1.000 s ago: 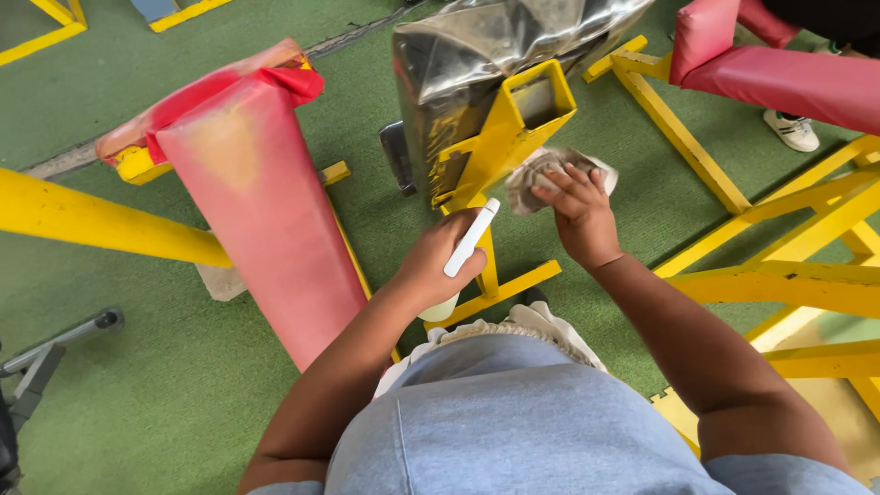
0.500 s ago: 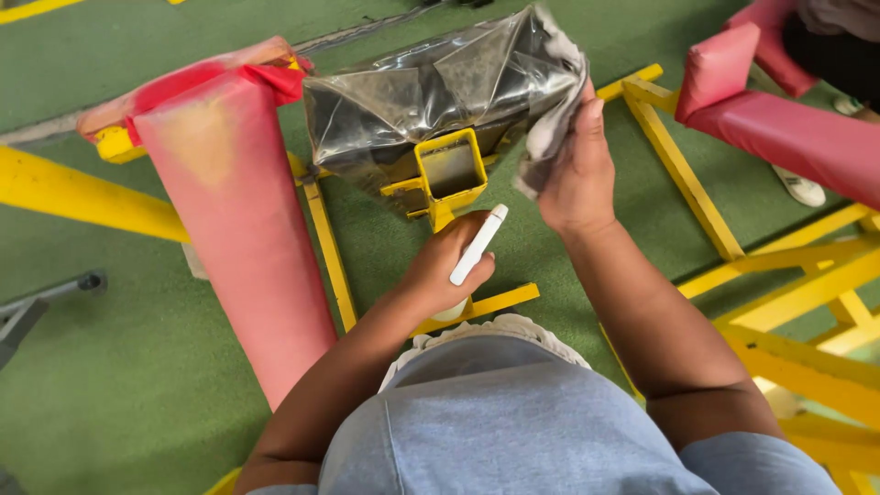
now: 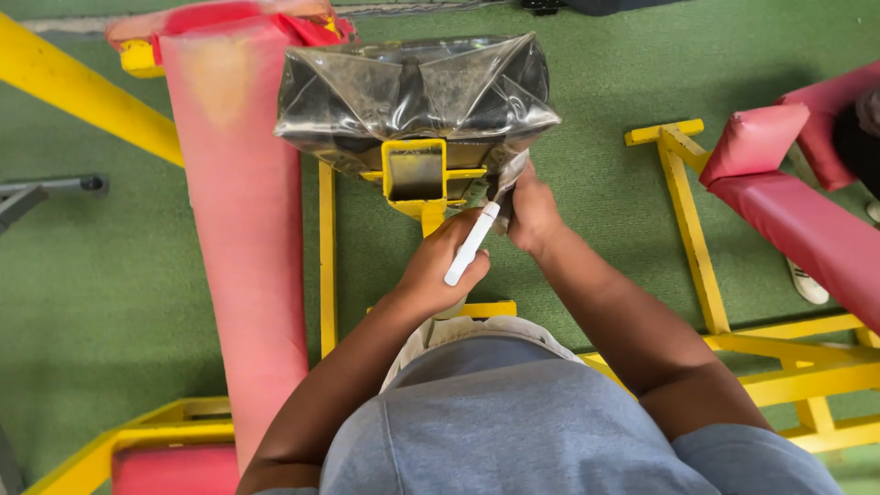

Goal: Cleaning gym weight benches with a spray bottle and a cloth.

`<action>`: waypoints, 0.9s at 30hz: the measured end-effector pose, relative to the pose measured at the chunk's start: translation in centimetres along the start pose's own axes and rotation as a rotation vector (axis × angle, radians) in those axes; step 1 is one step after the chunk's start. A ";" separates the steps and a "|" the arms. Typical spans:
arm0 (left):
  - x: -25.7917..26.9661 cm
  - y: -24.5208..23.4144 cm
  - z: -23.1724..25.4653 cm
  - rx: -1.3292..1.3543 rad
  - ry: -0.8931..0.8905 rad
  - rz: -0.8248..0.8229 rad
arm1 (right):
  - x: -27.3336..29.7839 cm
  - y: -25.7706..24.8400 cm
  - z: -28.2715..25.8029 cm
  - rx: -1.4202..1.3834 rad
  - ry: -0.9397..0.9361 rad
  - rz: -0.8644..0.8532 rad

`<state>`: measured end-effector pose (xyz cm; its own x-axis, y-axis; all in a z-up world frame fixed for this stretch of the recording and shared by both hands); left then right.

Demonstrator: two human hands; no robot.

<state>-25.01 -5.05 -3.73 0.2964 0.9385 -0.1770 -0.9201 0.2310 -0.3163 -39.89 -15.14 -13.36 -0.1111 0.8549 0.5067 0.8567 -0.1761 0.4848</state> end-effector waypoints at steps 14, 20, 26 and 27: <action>-1.9 1.4 1.8 -0.073 0.162 0.038 | 8.3 5.0 -9.5 -0.052 -0.325 -0.265; -2.7 2.9 -0.9 -0.080 0.034 -0.102 | 6.1 3.4 -8.1 0.092 -0.261 -0.273; -4.0 3.2 -0.2 -0.087 0.099 -0.150 | 7.4 2.8 -9.7 0.045 -0.345 -0.215; -4.3 3.6 -0.5 -0.085 0.106 -0.155 | 7.5 2.2 -10.3 0.045 -0.353 -0.210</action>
<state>-29.51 -8.38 -4.55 0.4623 0.8602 -0.2153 -0.8377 0.3441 -0.4240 -43.97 -14.11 -1.14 -0.1131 0.9862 0.1209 0.8557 0.0349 0.5162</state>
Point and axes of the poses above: each hand's wrist, its own x-axis away from the middle knuckle, its own y-axis out of the palm, z = x × y, the point moved 6 cm from there along -x, towards the middle knuckle
